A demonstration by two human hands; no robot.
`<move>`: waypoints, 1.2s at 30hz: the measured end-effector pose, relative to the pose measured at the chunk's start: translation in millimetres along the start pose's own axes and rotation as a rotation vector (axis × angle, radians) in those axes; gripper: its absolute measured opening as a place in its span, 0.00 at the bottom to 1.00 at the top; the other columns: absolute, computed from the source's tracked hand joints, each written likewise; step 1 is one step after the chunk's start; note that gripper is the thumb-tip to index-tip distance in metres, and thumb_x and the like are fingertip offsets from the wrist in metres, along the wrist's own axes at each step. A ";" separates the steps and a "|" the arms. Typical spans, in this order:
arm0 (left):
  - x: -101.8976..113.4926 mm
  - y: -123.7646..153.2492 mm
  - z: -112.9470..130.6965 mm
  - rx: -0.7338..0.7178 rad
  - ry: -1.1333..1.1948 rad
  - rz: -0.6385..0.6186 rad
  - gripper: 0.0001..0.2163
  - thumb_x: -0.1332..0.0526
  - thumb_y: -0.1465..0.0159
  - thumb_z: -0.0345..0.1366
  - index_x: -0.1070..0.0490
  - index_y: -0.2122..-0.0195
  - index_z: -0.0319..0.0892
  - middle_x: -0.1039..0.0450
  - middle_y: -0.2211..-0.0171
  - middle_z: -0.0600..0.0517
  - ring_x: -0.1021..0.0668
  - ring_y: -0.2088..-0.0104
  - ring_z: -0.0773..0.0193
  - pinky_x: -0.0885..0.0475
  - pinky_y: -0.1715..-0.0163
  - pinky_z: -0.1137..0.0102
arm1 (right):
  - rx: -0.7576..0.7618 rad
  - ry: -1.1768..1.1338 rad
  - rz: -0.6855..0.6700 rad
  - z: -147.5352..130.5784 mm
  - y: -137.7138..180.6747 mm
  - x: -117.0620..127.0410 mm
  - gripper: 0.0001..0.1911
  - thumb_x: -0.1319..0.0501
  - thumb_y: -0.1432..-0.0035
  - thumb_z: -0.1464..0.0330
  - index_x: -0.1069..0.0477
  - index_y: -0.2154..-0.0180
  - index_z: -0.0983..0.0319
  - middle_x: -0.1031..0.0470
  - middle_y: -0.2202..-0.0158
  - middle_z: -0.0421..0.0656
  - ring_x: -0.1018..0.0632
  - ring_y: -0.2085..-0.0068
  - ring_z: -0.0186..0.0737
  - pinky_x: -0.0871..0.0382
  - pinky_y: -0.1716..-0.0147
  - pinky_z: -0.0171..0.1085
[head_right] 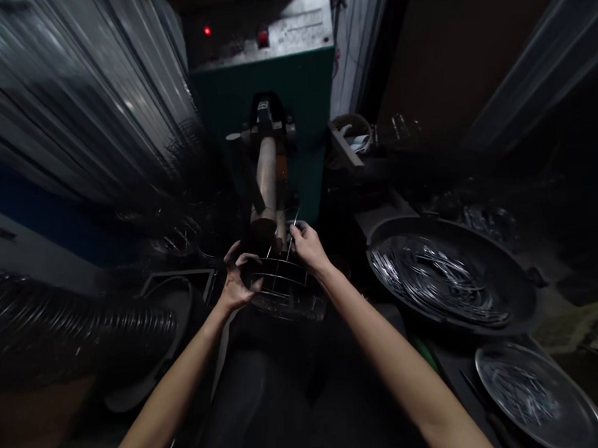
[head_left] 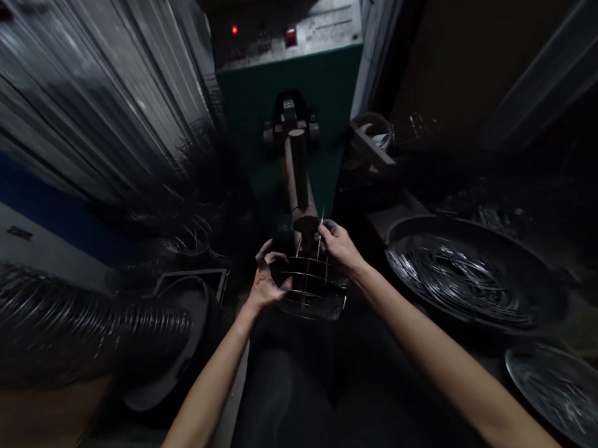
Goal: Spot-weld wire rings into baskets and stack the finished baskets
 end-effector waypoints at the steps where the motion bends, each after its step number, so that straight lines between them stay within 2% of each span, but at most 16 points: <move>1: 2.3 1.9 -1.5 -0.004 -0.003 0.002 0.41 0.37 0.49 0.31 0.63 0.39 0.46 0.33 0.62 0.51 0.27 0.59 0.61 0.34 0.53 0.59 | 0.008 0.001 -0.015 1.9 -0.3 -2.1 0.18 0.38 0.51 0.57 0.35 0.64 0.63 0.39 0.82 0.31 0.40 0.84 0.26 0.50 0.85 0.29; 6: 6.6 -1.2 -9.5 -0.017 -0.002 0.045 0.41 0.37 0.50 0.32 0.63 0.40 0.45 0.34 0.63 0.52 0.28 0.59 0.60 0.34 0.53 0.58 | 0.042 0.036 -0.015 2.5 -4.3 -8.3 0.18 0.38 0.51 0.57 0.35 0.65 0.63 0.38 0.81 0.32 0.38 0.82 0.28 0.46 0.84 0.29; 13: 5.8 -10.1 -10.7 -0.032 0.078 0.051 0.43 0.37 0.50 0.30 0.65 0.38 0.46 0.34 0.64 0.52 0.28 0.62 0.63 0.32 0.57 0.62 | 0.072 0.223 0.047 -0.7 -12.5 -7.0 0.14 0.42 0.49 0.58 0.33 0.67 0.63 0.33 0.79 0.37 0.33 0.78 0.32 0.40 0.80 0.31; 22: 8.2 -13.1 -23.5 -0.041 0.089 0.052 0.43 0.36 0.50 0.31 0.64 0.39 0.45 0.34 0.64 0.53 0.28 0.62 0.63 0.33 0.55 0.60 | 0.065 0.218 0.041 10.0 -19.0 -8.3 0.14 0.42 0.50 0.56 0.36 0.71 0.61 0.36 0.82 0.36 0.33 0.79 0.33 0.38 0.81 0.31; 26: 8.6 -14.3 -27.9 -0.049 0.115 0.028 0.43 0.36 0.50 0.32 0.64 0.38 0.46 0.34 0.64 0.53 0.28 0.63 0.63 0.32 0.58 0.62 | 0.028 0.192 0.046 10.5 -18.1 -10.6 0.14 0.42 0.50 0.56 0.36 0.70 0.61 0.37 0.83 0.35 0.34 0.81 0.32 0.39 0.82 0.31; 30: 10.4 -16.1 -31.4 -0.034 0.138 -0.010 0.43 0.35 0.48 0.35 0.64 0.38 0.46 0.34 0.65 0.53 0.28 0.64 0.64 0.32 0.60 0.64 | -0.024 0.078 0.086 11.1 -15.8 -14.4 0.11 0.40 0.50 0.61 0.36 0.69 0.61 0.36 0.81 0.35 0.34 0.82 0.30 0.40 0.84 0.29; 33: 13.1 -20.1 -32.6 -0.035 0.092 -0.032 0.43 0.36 0.49 0.35 0.64 0.38 0.46 0.34 0.65 0.53 0.28 0.63 0.63 0.32 0.58 0.63 | -0.074 0.018 0.060 3.0 -17.7 -17.7 0.06 0.41 0.48 0.67 0.35 0.68 0.63 0.35 0.81 0.35 0.34 0.83 0.29 0.41 0.84 0.28; 36: 12.7 -19.6 -29.9 -0.068 0.022 -0.057 0.43 0.36 0.49 0.33 0.64 0.38 0.46 0.34 0.63 0.51 0.27 0.61 0.62 0.33 0.57 0.62 | -0.154 -0.005 0.085 -12.8 -22.6 -12.6 0.04 0.43 0.47 0.73 0.34 0.66 0.64 0.37 0.83 0.34 0.39 0.85 0.26 0.48 0.87 0.26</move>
Point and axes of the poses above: each hand's wrist, its own y-axis away from the middle knuckle, its own x-axis out of the back of the hand, z = x × y, the point moved 2 cm from there along -y, towards the middle knuckle
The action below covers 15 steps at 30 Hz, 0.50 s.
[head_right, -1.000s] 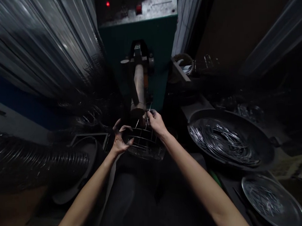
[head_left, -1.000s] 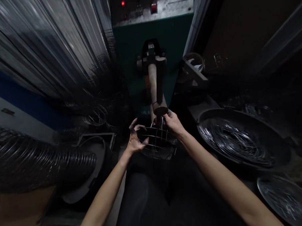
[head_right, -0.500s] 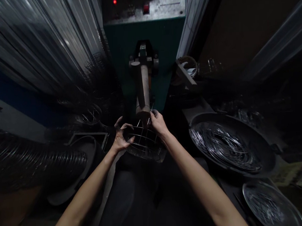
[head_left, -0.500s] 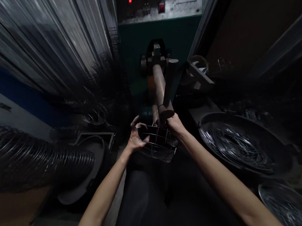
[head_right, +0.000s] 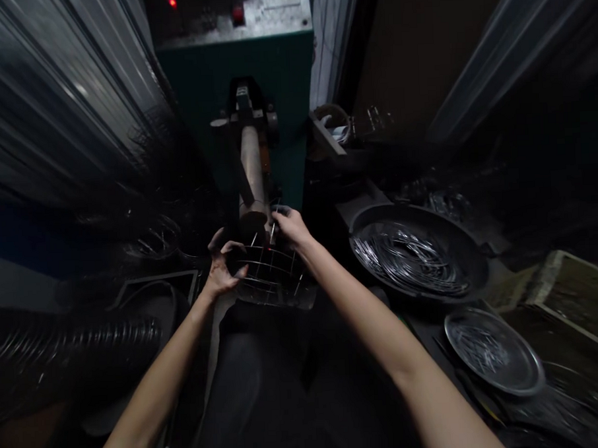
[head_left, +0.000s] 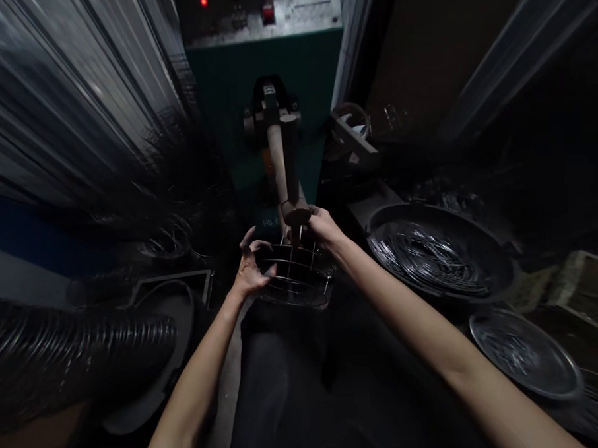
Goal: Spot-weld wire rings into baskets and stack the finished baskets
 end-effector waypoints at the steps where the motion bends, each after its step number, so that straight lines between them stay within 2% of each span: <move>1: -2.1 3.2 2.7 -0.022 -0.017 -0.014 0.43 0.37 0.49 0.33 0.65 0.38 0.46 0.34 0.61 0.51 0.27 0.61 0.62 0.32 0.57 0.62 | -0.029 0.012 0.031 -5.8 0.2 5.1 0.03 0.43 0.47 0.74 0.35 0.66 0.64 0.37 0.83 0.34 0.41 0.86 0.25 0.51 0.88 0.26; 4: -14.4 27.0 20.3 -0.120 -0.102 -0.071 0.43 0.36 0.49 0.35 0.62 0.38 0.48 0.35 0.56 0.46 0.28 0.58 0.58 0.33 0.57 0.59 | -0.089 0.124 0.097 -18.4 14.5 30.9 0.02 0.44 0.44 0.72 0.35 0.67 0.65 0.38 0.83 0.34 0.42 0.87 0.25 0.55 0.89 0.27; 5: -20.3 39.7 30.2 -0.166 -0.142 -0.136 0.42 0.35 0.50 0.37 0.60 0.38 0.48 0.35 0.55 0.45 0.29 0.57 0.56 0.33 0.57 0.57 | -0.092 0.201 0.094 -20.2 25.9 41.8 0.04 0.44 0.43 0.69 0.34 0.66 0.65 0.37 0.82 0.35 0.41 0.86 0.26 0.53 0.88 0.27; 7: -31.9 69.2 54.8 -0.267 -0.218 -0.363 0.43 0.33 0.54 0.40 0.53 0.38 0.50 0.35 0.53 0.44 0.29 0.56 0.52 0.35 0.56 0.54 | -0.042 0.444 0.065 -21.0 59.9 63.0 0.10 0.42 0.42 0.63 0.33 0.65 0.64 0.34 0.80 0.37 0.37 0.84 0.29 0.48 0.86 0.29; 9: -36.9 95.9 81.3 -0.364 -0.254 -0.614 0.43 0.31 0.56 0.43 0.50 0.39 0.53 0.36 0.50 0.43 0.30 0.54 0.49 0.36 0.55 0.53 | 0.050 0.778 -0.002 -20.2 104.9 78.2 0.15 0.39 0.46 0.59 0.32 0.63 0.63 0.31 0.77 0.41 0.31 0.79 0.34 0.41 0.81 0.32; 10: -35.2 103.8 93.1 -0.392 -0.254 -0.660 0.43 0.31 0.55 0.44 0.50 0.39 0.54 0.37 0.47 0.43 0.31 0.52 0.48 0.37 0.55 0.53 | 0.097 0.944 -0.064 -20.0 128.6 82.3 0.16 0.37 0.48 0.59 0.32 0.61 0.63 0.29 0.76 0.42 0.29 0.78 0.37 0.40 0.79 0.33; 11: -30.5 106.2 102.7 -0.392 -0.251 -0.618 0.42 0.32 0.53 0.45 0.51 0.38 0.54 0.39 0.45 0.43 0.33 0.49 0.47 0.37 0.53 0.53 | 0.143 1.089 -0.145 -20.7 151.2 84.3 0.17 0.38 0.48 0.60 0.32 0.59 0.63 0.29 0.76 0.42 0.29 0.77 0.39 0.39 0.77 0.35; 12: -23.6 103.4 109.2 -0.352 -0.250 -0.506 0.40 0.34 0.49 0.45 0.53 0.37 0.54 0.41 0.43 0.42 0.34 0.47 0.47 0.38 0.51 0.52 | 0.189 1.203 -0.235 -22.4 171.2 85.0 0.17 0.39 0.47 0.61 0.33 0.57 0.63 0.29 0.77 0.42 0.28 0.76 0.40 0.38 0.76 0.36; 14: -7.0 87.7 112.7 -0.184 -0.263 -0.218 0.38 0.38 0.43 0.45 0.58 0.36 0.50 0.44 0.41 0.41 0.38 0.42 0.48 0.40 0.47 0.52 | 0.308 1.335 -0.393 -29.7 199.3 84.7 0.16 0.44 0.43 0.64 0.35 0.54 0.64 0.28 0.75 0.44 0.27 0.74 0.43 0.38 0.74 0.37; 15: 0.6 78.0 111.3 -0.089 -0.265 -0.116 0.36 0.40 0.41 0.45 0.59 0.35 0.48 0.45 0.40 0.41 0.39 0.41 0.48 0.41 0.45 0.52 | 0.378 1.363 -0.439 -34.4 206.2 84.7 0.16 0.47 0.42 0.65 0.35 0.53 0.64 0.27 0.73 0.46 0.26 0.72 0.44 0.37 0.72 0.37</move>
Point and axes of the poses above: each hand's wrist, its own y-axis away from the middle knuckle, its own x-axis out of the back of the hand, z = x × y, the point moved 2 cm from there along -y, towards the middle knuckle
